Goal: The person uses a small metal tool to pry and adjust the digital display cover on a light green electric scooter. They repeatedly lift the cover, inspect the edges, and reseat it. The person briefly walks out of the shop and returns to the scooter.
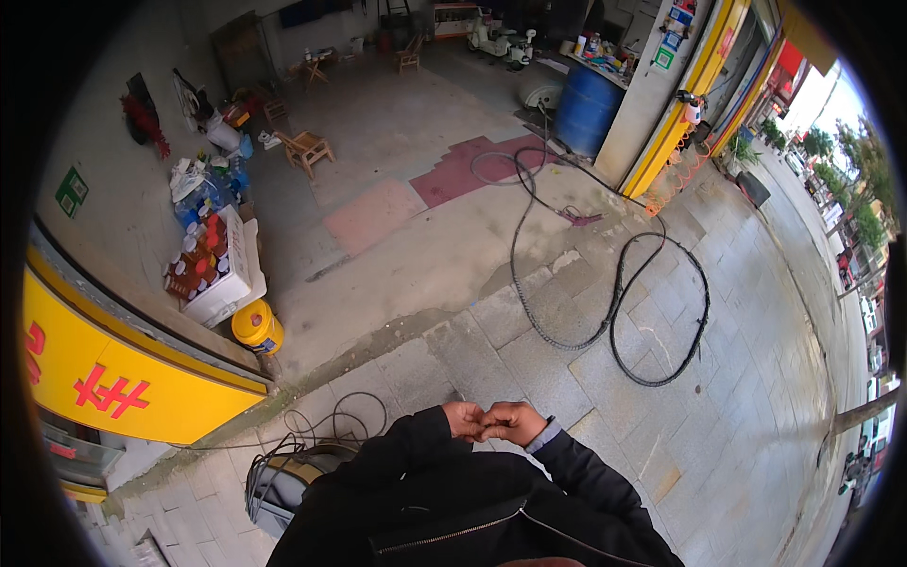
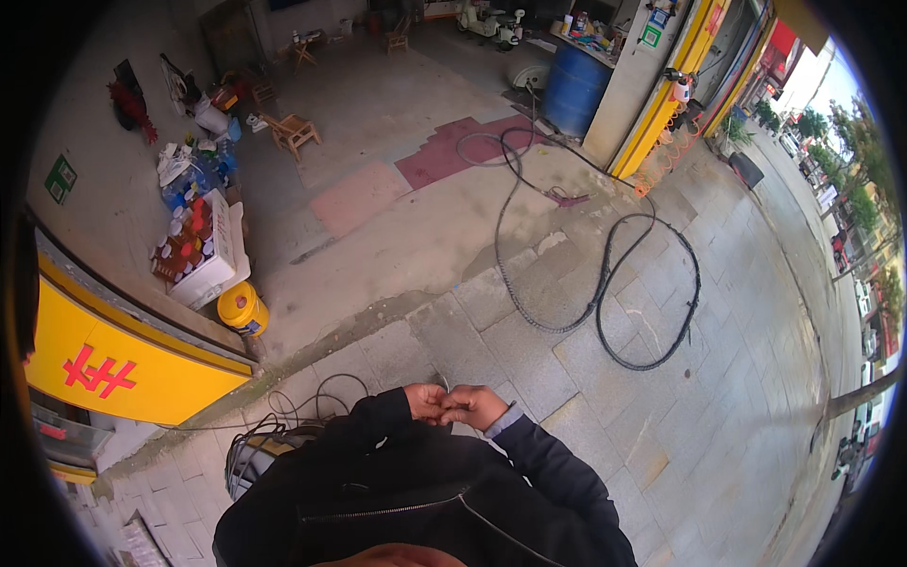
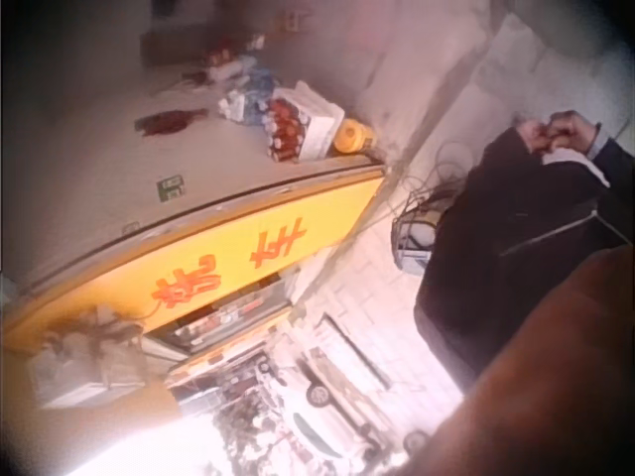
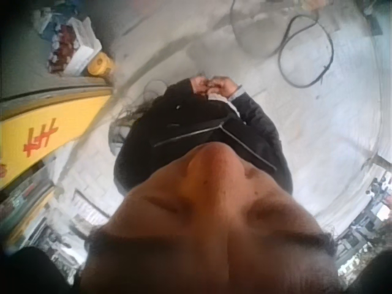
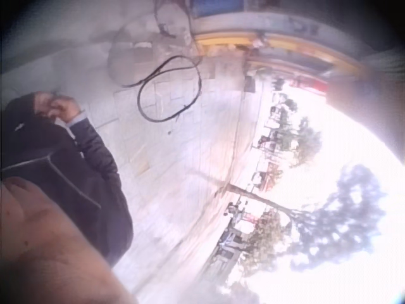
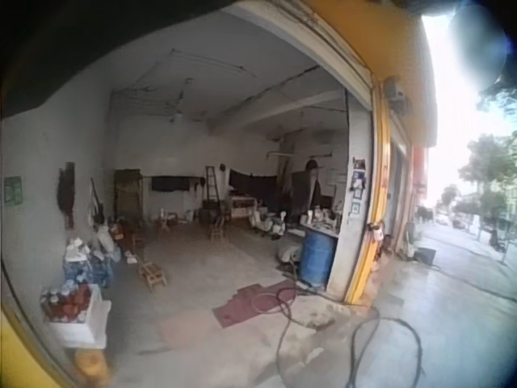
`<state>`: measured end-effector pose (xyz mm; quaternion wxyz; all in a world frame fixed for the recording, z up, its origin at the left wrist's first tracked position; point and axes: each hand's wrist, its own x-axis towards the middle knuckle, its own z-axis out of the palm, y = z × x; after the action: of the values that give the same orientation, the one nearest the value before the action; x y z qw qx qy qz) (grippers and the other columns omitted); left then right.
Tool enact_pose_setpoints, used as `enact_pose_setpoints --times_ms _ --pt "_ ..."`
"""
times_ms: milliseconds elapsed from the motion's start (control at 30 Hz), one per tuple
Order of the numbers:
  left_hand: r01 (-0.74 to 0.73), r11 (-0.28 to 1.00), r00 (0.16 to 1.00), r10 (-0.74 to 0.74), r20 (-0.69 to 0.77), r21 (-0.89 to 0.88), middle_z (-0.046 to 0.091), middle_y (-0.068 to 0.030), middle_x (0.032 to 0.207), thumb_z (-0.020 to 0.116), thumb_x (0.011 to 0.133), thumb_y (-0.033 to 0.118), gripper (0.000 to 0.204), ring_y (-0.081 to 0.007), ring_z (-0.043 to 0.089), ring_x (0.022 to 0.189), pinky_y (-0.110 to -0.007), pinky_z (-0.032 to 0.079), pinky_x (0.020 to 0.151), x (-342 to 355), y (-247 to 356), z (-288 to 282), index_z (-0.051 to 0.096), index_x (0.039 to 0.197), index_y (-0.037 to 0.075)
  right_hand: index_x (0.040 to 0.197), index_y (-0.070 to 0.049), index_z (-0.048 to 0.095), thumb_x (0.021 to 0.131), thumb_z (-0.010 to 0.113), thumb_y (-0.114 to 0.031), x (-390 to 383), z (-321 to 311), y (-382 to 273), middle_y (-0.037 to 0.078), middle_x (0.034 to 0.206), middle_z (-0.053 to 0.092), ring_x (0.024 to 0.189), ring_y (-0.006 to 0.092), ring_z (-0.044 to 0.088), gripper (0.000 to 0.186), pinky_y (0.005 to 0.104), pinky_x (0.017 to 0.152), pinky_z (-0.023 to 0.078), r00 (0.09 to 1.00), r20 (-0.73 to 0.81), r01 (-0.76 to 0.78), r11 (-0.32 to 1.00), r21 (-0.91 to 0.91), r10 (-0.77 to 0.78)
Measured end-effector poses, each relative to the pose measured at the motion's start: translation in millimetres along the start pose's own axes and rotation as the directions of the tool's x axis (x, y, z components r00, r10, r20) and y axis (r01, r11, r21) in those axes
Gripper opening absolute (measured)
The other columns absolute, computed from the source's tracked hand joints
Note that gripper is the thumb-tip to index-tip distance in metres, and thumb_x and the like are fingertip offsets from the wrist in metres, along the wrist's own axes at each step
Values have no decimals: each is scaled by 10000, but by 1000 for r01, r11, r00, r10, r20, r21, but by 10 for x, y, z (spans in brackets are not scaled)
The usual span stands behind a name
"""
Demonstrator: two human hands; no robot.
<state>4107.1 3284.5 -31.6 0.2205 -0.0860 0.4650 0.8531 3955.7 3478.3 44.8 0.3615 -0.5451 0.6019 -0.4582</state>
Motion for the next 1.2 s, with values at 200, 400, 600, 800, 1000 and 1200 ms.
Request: enact_pose_setpoints --times_ms 200,400,600,800,1000,1200 --pt "-20 1000 999 20 -25 3 750 -62 1119 776 1017 161 272 -138 731 976 -278 596 825 925 1641 -1176 633 1217 46 951 -53 706 871 900 -83 1631 -1214 420 39 905 720 805 133 703 212 308 744 566 956 -71 -251 922 295 283" --pt "6 1000 986 -9 -169 -18 740 -93 1234 777 1012 151 374 -185 735 1088 -325 616 958 1694 2898 -2387 637 1324 -1 893 -117 700 820 883 -276 3295 -2260 1045 73 893 690 791 308 721 254 430 663 570 993 -108 2 903 -430 -53" --pt "35 998 903 -8 -429 54 731 -126 1269 776 1011 149 410 -195 725 1117 -318 604 943 2398 4237 -3652 611 1351 -9 843 -113 712 787 920 -360 5200 -3342 1671 75 850 716 781 306 734 327 408 669 579 983 -31 147 873 -465 -181" --pt "-47 999 849 55 -526 27 720 -83 1118 654 1090 271 344 -154 710 959 -295 593 858 2967 5906 -4578 615 1323 20 884 -67 705 804 963 -276 7227 -4822 1784 67 827 753 760 173 748 341 326 687 588 981 180 88 991 -101 -68" --pt "-277 961 797 237 -556 11 718 -83 1075 667 1090 279 300 -152 705 900 -289 578 782 3677 6964 -6101 635 1275 44 960 -38 703 861 927 -178 8954 -5557 2230 55 877 742 791 121 707 282 309 720 577 998 26 -69 983 171 65" --pt "-518 827 723 286 -629 -220 719 -77 1064 695 1077 257 300 -166 688 871 -298 564 761 4703 8226 -7769 642 1266 30 1118 -89 747 884 837 -223 10809 -6474 2839 110 939 693 786 292 711 284 382 697 586 925 -158 268 889 -371 -345"
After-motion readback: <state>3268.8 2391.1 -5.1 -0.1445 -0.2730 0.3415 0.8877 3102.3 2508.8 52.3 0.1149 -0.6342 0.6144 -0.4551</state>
